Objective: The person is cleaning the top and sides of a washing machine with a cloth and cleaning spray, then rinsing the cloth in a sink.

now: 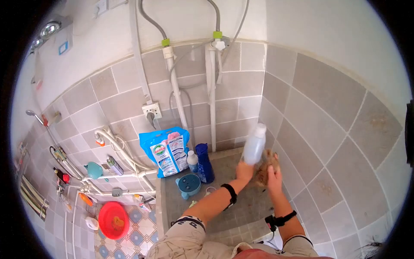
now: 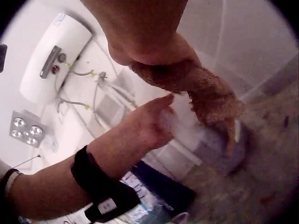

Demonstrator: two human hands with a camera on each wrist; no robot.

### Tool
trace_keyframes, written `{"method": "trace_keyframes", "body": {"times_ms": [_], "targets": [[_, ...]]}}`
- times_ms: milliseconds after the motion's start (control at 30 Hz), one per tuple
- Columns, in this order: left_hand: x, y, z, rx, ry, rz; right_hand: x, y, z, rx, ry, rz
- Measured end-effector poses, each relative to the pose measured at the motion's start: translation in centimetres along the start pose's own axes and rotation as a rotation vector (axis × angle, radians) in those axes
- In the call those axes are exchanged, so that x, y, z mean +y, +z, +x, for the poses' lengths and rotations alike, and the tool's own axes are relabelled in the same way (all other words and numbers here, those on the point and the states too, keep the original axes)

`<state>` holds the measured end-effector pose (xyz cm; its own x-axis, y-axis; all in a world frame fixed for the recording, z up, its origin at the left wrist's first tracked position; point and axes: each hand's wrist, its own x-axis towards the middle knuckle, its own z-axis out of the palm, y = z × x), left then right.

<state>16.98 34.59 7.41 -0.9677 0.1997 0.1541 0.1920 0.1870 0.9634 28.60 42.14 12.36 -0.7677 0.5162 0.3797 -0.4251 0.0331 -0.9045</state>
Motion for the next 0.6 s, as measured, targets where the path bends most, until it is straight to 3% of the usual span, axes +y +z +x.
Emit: {"method": "trace_keyframes", "body": {"times_ms": [33,67,133,167,233,367,433,467,500,533,567,600], "targets": [[1.2,-0.3,-1.0,-0.135,-0.106,-0.012,0.0,1.4,0.7,-0.028,-0.257,-0.270],[1.6,-0.5,-1.9,-0.129,-0.103,-0.015,-0.2,3.1,1.2,-0.034,-0.261,-0.269],[1.3,-1.2,-3.2,-0.085,0.117,-0.225,-0.6,5.9,1.5,0.151,-0.433,-0.770],[0.9,-1.5,-3.3,-0.070,0.193,-0.292,-0.5,6.4,1.7,0.146,-0.438,-0.767],[-0.1,-2.4,-2.3,-0.198,0.336,-0.119,-0.4,6.9,1.8,0.117,-0.278,-0.611],[0.8,-3.8,-3.3,-0.176,0.319,-0.187,1.9,7.0,0.4,0.136,-0.353,-0.672],[1.4,-4.7,-3.2,-0.275,0.253,-0.147,2.7,7.3,-0.4,0.203,-0.337,-0.679],[-1.0,-3.6,-2.1,-0.280,0.240,-0.153,2.9,7.0,-1.3,0.200,-0.326,-0.689],[-5.5,-1.2,0.3,-0.335,0.102,-0.299,3.1,6.6,-2.2,0.135,-0.110,-0.646],[-6.2,-0.9,0.5,-0.366,0.042,-0.374,3.2,6.2,-2.7,0.075,0.098,-0.594],[-6.8,-0.7,0.6,-0.392,-0.021,-0.448,4.0,5.2,-2.9,0.080,0.091,-0.599],[-4.8,-2.3,-1.3,-0.307,0.108,-0.202,5.3,3.7,-3.3,-0.007,0.075,-0.411]]}}
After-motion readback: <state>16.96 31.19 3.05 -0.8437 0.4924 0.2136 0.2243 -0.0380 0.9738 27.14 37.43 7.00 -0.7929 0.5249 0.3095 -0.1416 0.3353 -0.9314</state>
